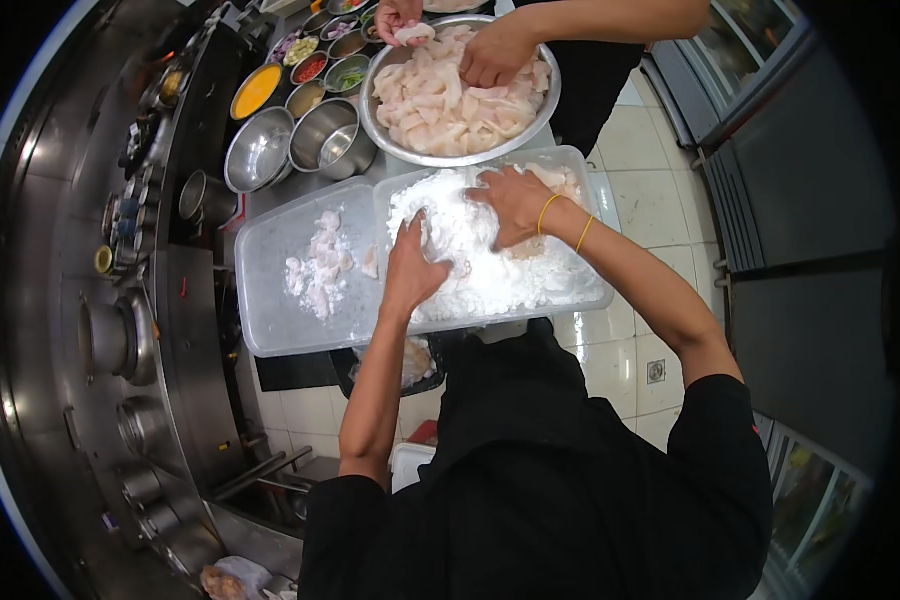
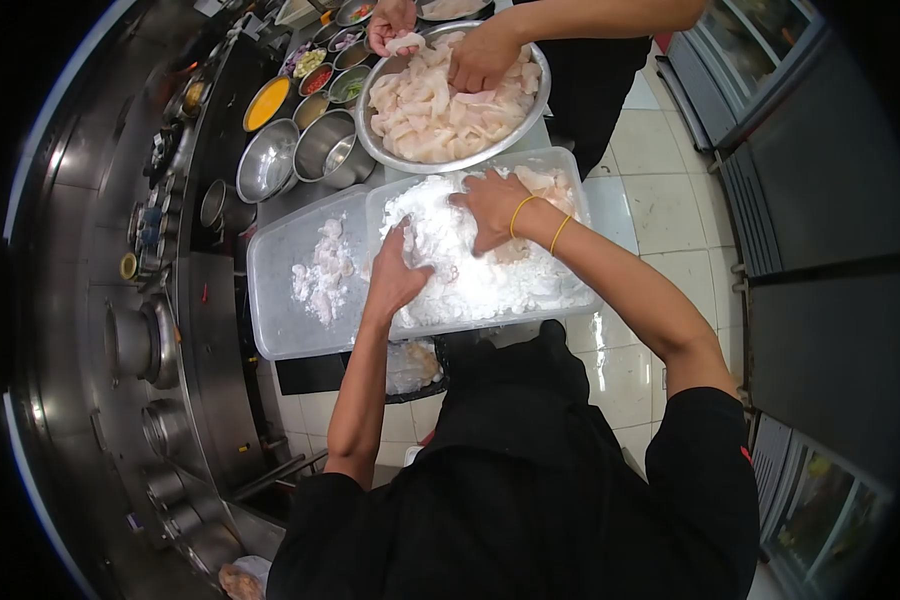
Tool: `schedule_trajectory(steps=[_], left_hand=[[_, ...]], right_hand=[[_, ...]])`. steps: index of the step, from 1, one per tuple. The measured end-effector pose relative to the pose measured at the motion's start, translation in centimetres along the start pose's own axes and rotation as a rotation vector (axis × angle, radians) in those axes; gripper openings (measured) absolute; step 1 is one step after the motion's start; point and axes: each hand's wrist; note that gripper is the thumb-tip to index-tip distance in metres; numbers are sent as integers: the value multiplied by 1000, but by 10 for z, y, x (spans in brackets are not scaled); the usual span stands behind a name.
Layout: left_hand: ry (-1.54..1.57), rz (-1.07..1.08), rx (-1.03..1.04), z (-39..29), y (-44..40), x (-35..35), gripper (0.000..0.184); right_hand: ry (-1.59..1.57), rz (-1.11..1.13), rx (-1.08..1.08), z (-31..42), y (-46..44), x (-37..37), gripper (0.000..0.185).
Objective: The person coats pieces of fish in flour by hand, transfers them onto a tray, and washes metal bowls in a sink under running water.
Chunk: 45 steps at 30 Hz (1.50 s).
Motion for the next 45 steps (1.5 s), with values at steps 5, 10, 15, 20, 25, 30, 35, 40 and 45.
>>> schedule_trajectory(steps=[5, 10, 15, 20, 25, 30, 35, 40, 45], left_hand=[[-74, 81, -201, -24, -13, 11, 94], [121, -179, -38, -7, -27, 9, 61], [264, -202, -78, -15, -18, -16, 56], [237, -176, -107, 6, -12, -7, 63], [-26, -106, 84, 19, -10, 15, 75], [278, -142, -21, 9, -23, 5, 57], [161, -162, 8, -17, -15, -14, 56], [28, -56, -106, -6, -12, -18, 66], [-185, -18, -5, -4, -10, 8, 77]], right_hand=[[95, -145, 23, 4, -6, 28, 81], [-68, -174, -30, -6, -23, 25, 59], [-204, -267, -31, -8, -6, 16, 52], [71, -117, 30, 32, 0, 27, 120], [-26, -288, 30, 49, -25, 60, 86], [-169, -291, -56, 21, -30, 44, 46], [-293, -328, -127, 1, -23, 17, 48], [-217, -186, -50, 0, -22, 15, 61], [174, -48, 22, 17, 3, 15, 85]])
Point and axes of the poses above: each hand's wrist, its own y-axis away from the middle knuckle, its own x-axis out of the palm, z = x × y, and after that the axes turned 11 degrees about x, right-handed
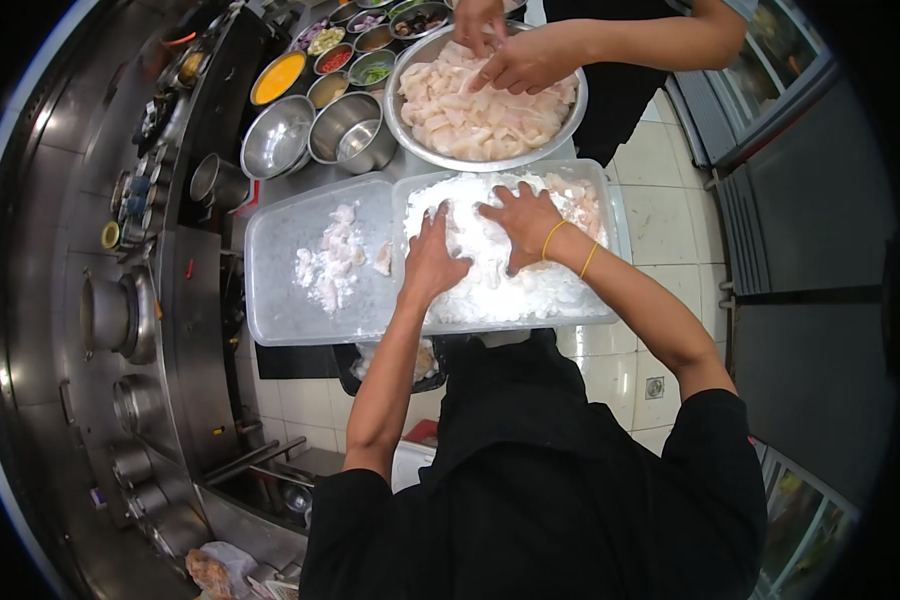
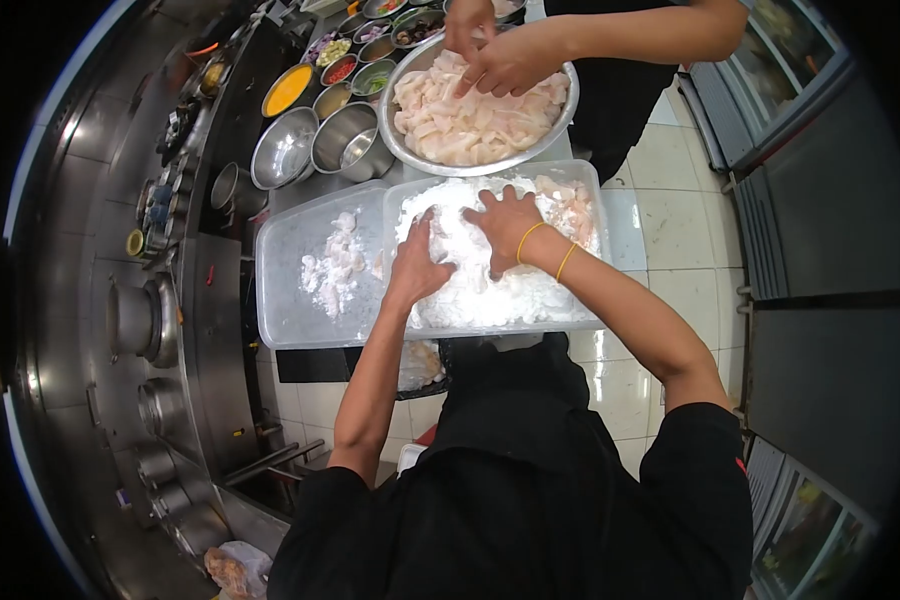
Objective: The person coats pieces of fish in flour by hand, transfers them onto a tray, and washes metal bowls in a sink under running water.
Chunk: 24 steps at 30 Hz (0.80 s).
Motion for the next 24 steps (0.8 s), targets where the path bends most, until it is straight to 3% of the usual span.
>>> schedule_trajectory(steps=[1, 4, 7, 11, 14, 15, 18, 19, 22, 24], left_hand=[[-45, 132, -91, -5, -3, 0, 80], [58, 130, -100, -5, -17, -1, 81], [109, 17, -62, 11, -27, 10, 69], [456, -197, -5, 8, -23, -2, 53], [475, -188, -45, 3, -11, -15, 54], [467, -80, -142, -2, -9, -23, 59], [379, 29, -107, 0, 1, -11, 69], [325, 126, -79, 0, 1, -8, 88], [7, 243, -97, -26, 10, -8, 101], [26, 204, -159, -32, 6, 0, 105]], right_hand=[[53, -20, 1, 3, -1, 6, 78], [-55, -105, -28, 0, -16, 24, 70], [-215, -121, -42, -8, -36, 27, 58], [-481, -209, -54, -18, -35, 0, 51], [-436, -207, -89, -26, -24, -11, 49], [-390, 10, -43, -28, -25, -18, 61], [-226, 90, -38, -25, -9, -19, 77], [-191, 208, -32, -23, -9, -20, 100], [-68, 130, -33, -15, 4, -8, 111], [-150, 90, -35, -15, -2, 3, 106]])
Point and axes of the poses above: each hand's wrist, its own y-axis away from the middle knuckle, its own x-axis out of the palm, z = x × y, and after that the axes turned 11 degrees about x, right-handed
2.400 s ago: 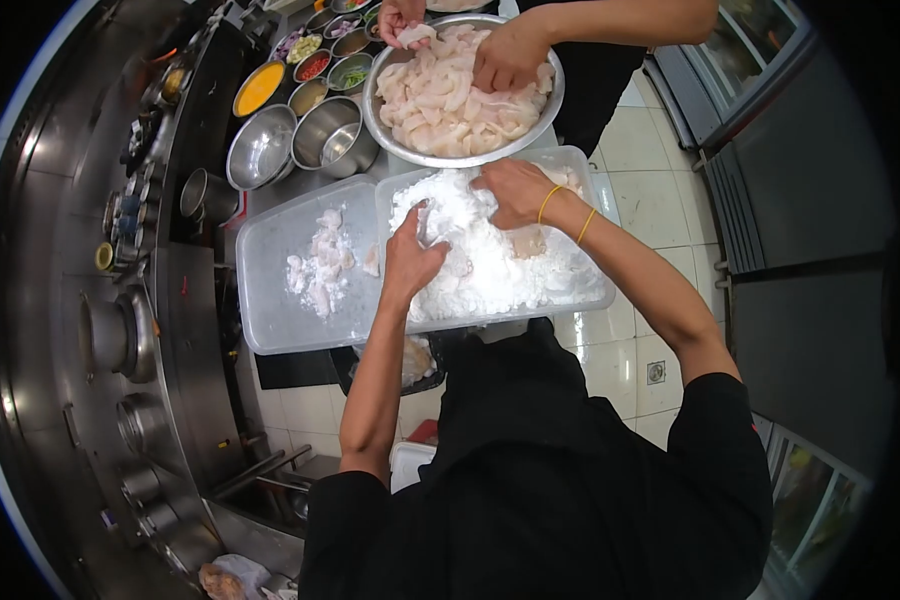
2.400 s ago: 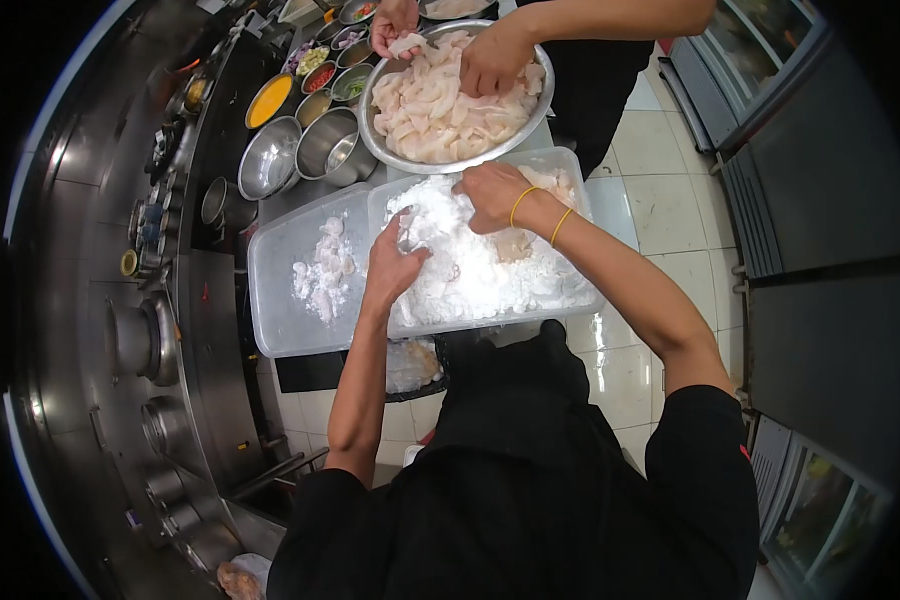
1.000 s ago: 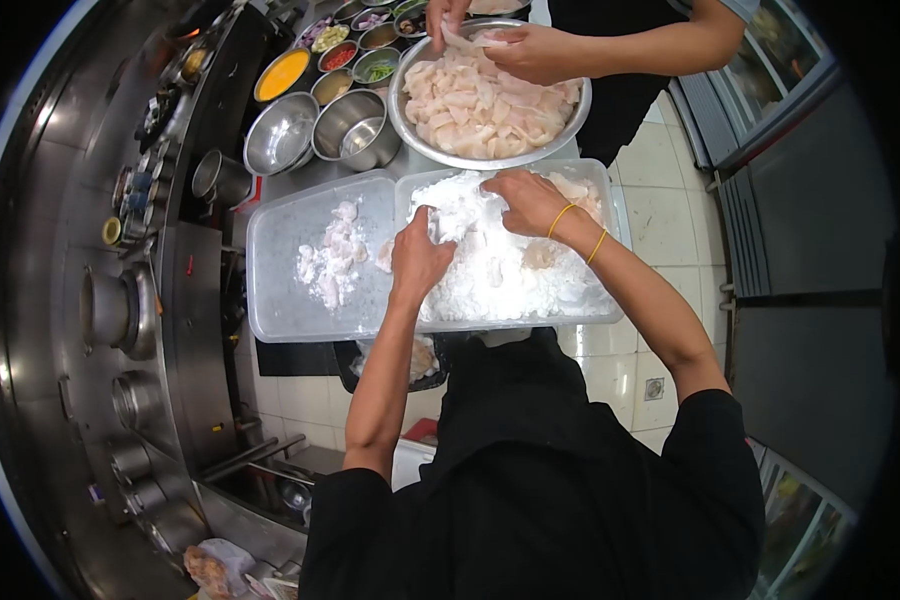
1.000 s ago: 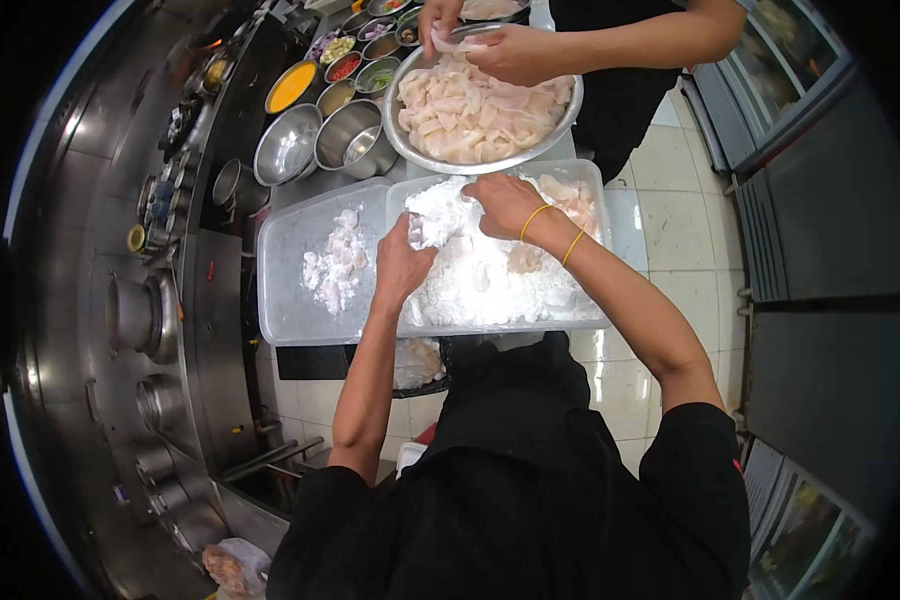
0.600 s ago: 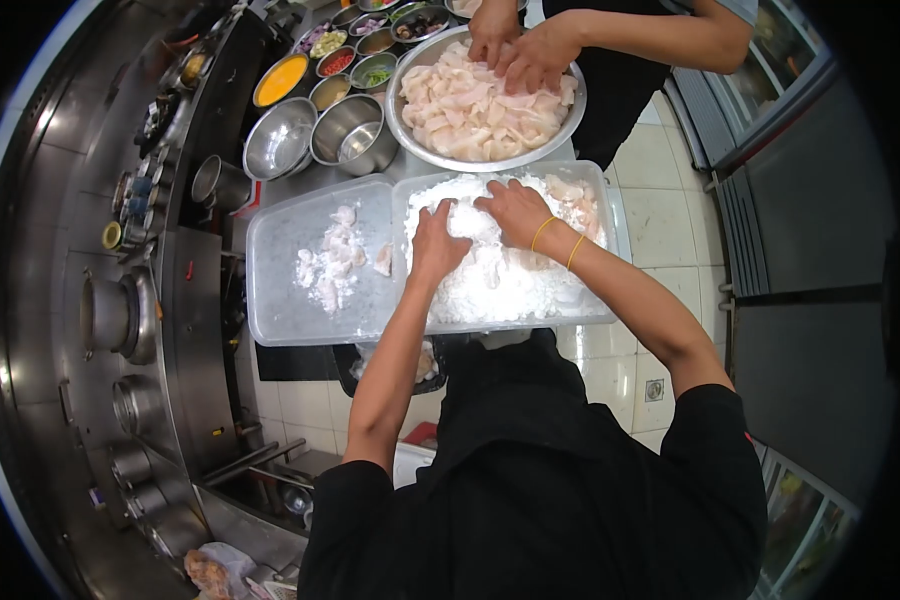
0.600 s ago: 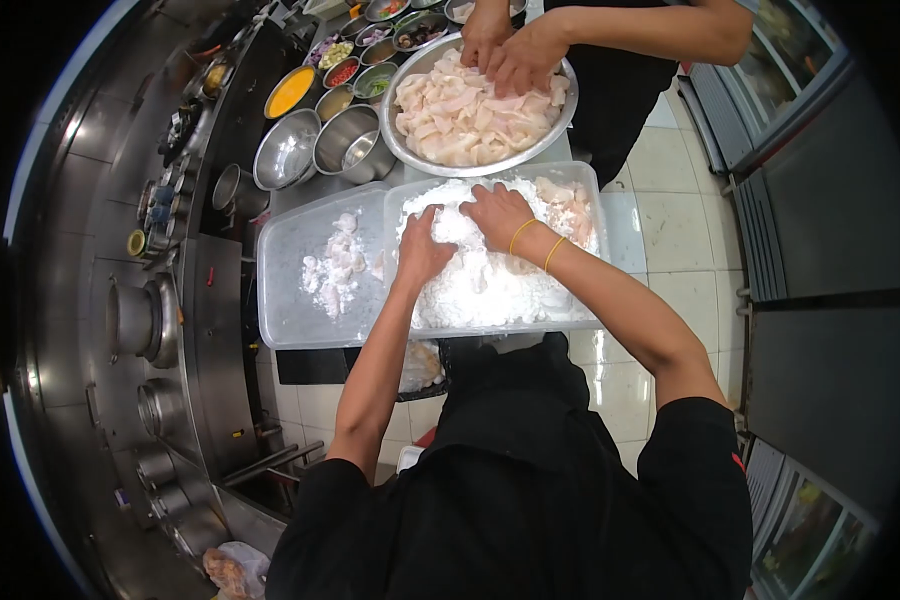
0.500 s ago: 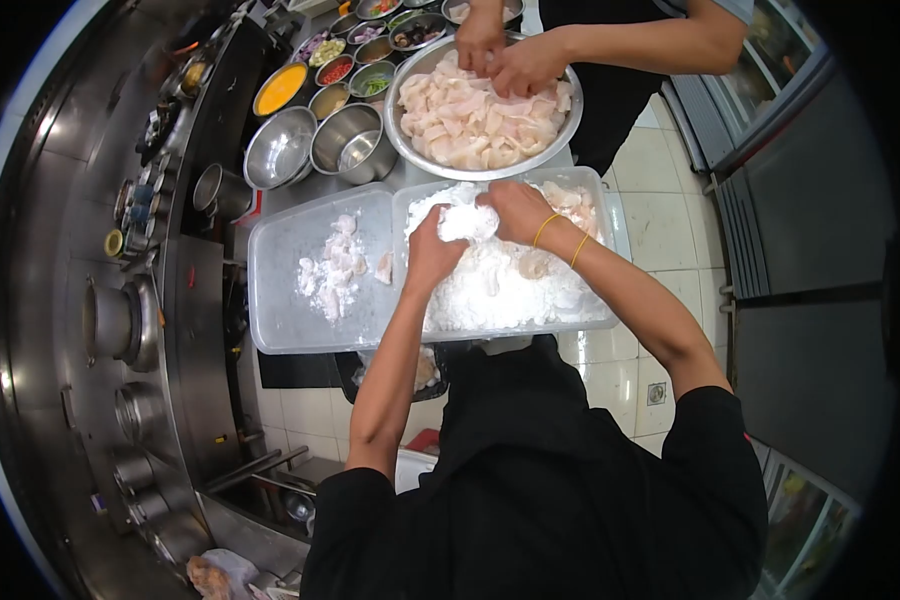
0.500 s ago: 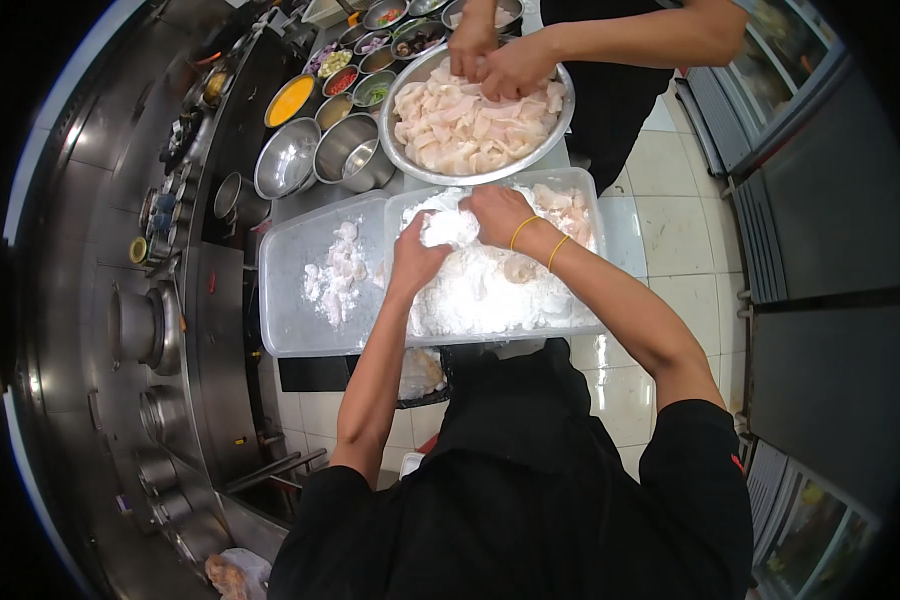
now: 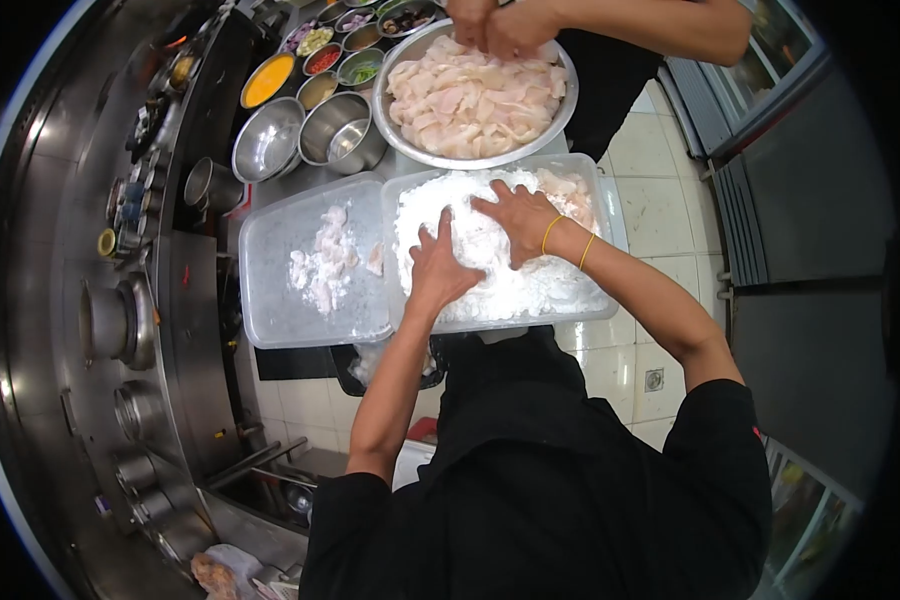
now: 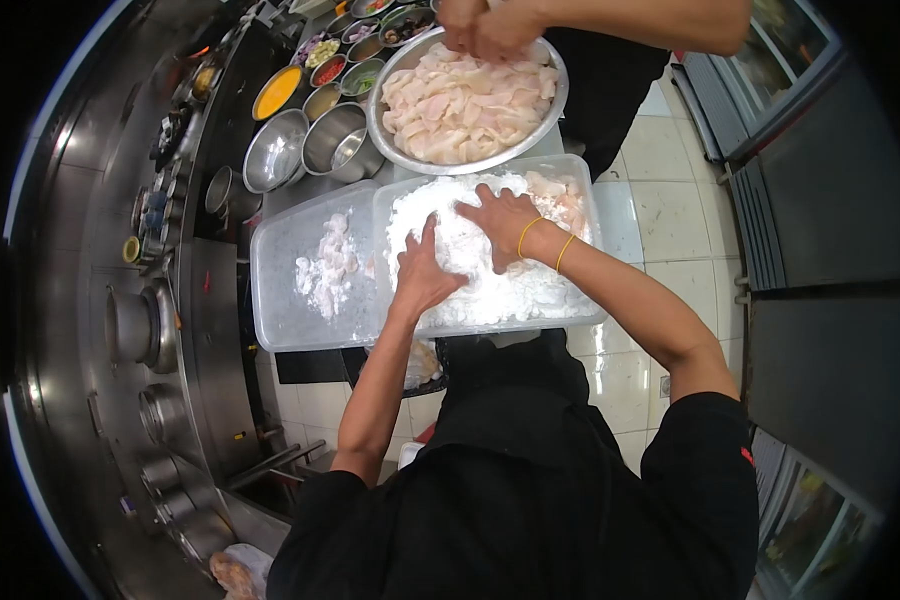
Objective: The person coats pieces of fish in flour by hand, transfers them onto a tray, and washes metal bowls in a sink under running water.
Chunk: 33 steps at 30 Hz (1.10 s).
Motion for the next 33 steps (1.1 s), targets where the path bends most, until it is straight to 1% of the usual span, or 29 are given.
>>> schedule_trajectory(steps=[2, 3, 5, 6, 7, 8, 9, 10, 12, 14, 16, 17, 20, 21, 23, 24, 25, 26, 28, 29, 30, 33], left_hand=[[88, -33, -20, 0, -10, 1, 103], [133, -143, 11, 4, -16, 6, 92], [257, -223, 64, 14, -27, 3, 80], [319, -261, 93, 15, -31, -3, 74], [443, -339, 90, 15, -28, -4, 56], [481, -358, 103, 16, -27, -6, 55], [520, -373, 114, 20, -26, -8, 54], [559, -391, 126, 23, -25, -10, 52], [522, -389, 129, 28, -20, -17, 54], [504, -411, 134, 37, -18, -16, 56], [376, -365, 90, 43, -12, -15, 59], [312, -342, 69, 42, -9, -17, 60], [396, -231, 42, 36, 2, -20, 75], [268, -197, 74, 33, 3, -15, 81], [9, -134, 137, 25, 2, -2, 92], [5, -107, 107, 21, -1, -1, 94], [3, -79, 75, 17, -5, -1, 97], [2, -50, 42, 14, -8, -1, 100], [82, -147, 87, 30, -21, 11, 92], [116, -195, 100, 32, -23, 13, 88], [151, -243, 113, 34, -26, 14, 85], [386, -274, 49, 33, -28, 9, 69]], right_hand=[[-89, -33, -19, -2, -10, 7, 100], [-138, -63, -23, -3, -16, 11, 95], [-237, -127, -28, -4, -26, 11, 86], [-300, -199, -42, -6, -30, 7, 80], [-364, -268, -55, -7, -32, 5, 75], [-432, -332, -63, -6, -30, 4, 69], [-499, -369, -59, -4, -26, -2, 55], [-504, -332, -50, -7, -27, -1, 53], [-513, -267, -37, -15, -29, -4, 51], [-465, -264, -34, -25, -19, -7, 49], [-437, -265, -34, -32, -9, -9, 50], [-377, -133, 11, -36, -9, -12, 57], [-267, -94, -41, -29, 7, -13, 73], [-182, 58, -30, -22, 6, -18, 97], [7, 52, -36, 1, 10, -13, 109], [102, 47, -39, 8, 10, -10, 116], [118, 1, -66, 11, 2, 2, 121], [93, -67, -75, 11, -3, 12, 117], [48, -208, -96, 11, -14, 25, 108], [-18, -302, -122, 11, -17, 27, 90], [-57, -305, -121, 12, -21, 27, 84], [-194, -320, -133, 15, -27, 24, 66]])
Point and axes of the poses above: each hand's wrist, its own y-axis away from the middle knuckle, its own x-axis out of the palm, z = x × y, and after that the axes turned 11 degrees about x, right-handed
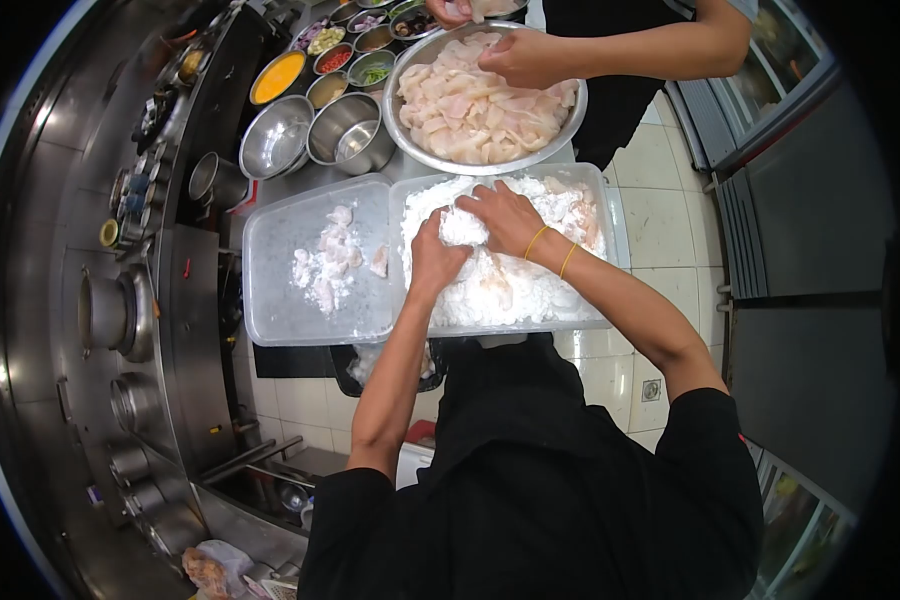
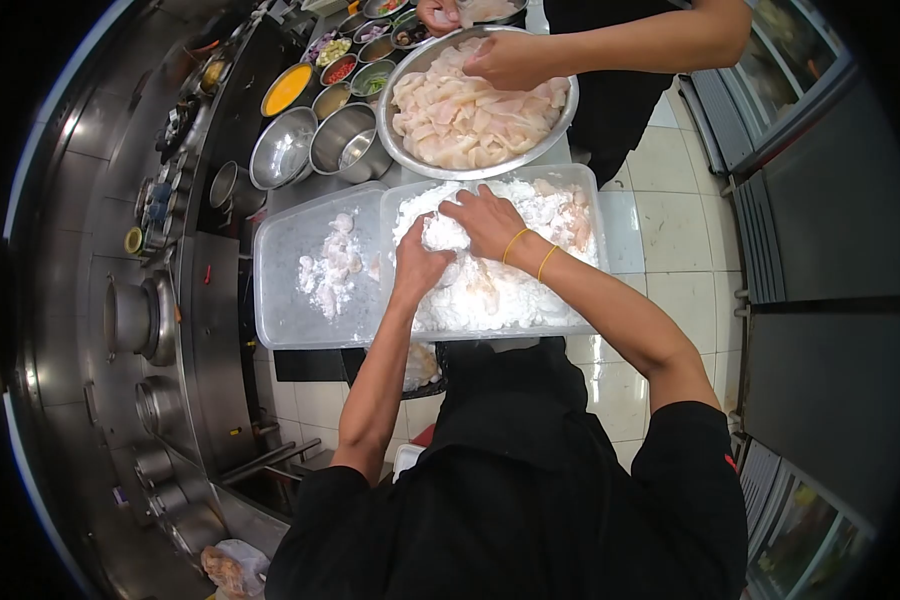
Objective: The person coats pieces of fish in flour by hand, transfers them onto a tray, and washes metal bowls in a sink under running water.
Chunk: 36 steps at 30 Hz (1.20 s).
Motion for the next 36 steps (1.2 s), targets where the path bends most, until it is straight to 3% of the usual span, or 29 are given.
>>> schedule_trajectory(steps=[5, 7, 10, 15, 19, 24, 27, 31, 32, 35, 36], left_hand=[[190, -106, 40, -29, 3, -10, 53], [229, -127, 46, -26, 1, -12, 50], [297, -156, 38, -12, -1, -5, 45], [736, -155, -89, -10, -3, 1, 42], [977, -179, -161, -17, 5, -21, 42], [1274, -384, -228, 13, 10, -78, 36], [1362, -540, -231, 67, 14, -126, 34], [1122, -723, -273, 161, 26, -186, 33], [1046, -765, -308, 183, 32, -198, 36], [896, -818, -478, 258, 42, -229, 43], [860, -824, -550, 269, 46, -240, 46]], right_hand=[[-244, -223, -69, -3, -2, -9, 51], [-345, -258, 66, -6, -6, -5, 45], [-449, -265, 264, -15, -5, -8, 54], [-607, -301, 549, -11, -8, -18, 60], [-895, -189, 475, 13, -31, -24, 51], [-934, -314, 378, 100, -94, 5, 39], [-1039, -227, 330, 159, -145, 47, 47], [-1042, 3, 540, 229, -218, 140, 79], [-1042, 202, 544, 243, -230, 146, 89], [-1200, 297, 801, 279, -260, 195, 84], [-1123, 325, 753, 280, -269, 207, 76]])
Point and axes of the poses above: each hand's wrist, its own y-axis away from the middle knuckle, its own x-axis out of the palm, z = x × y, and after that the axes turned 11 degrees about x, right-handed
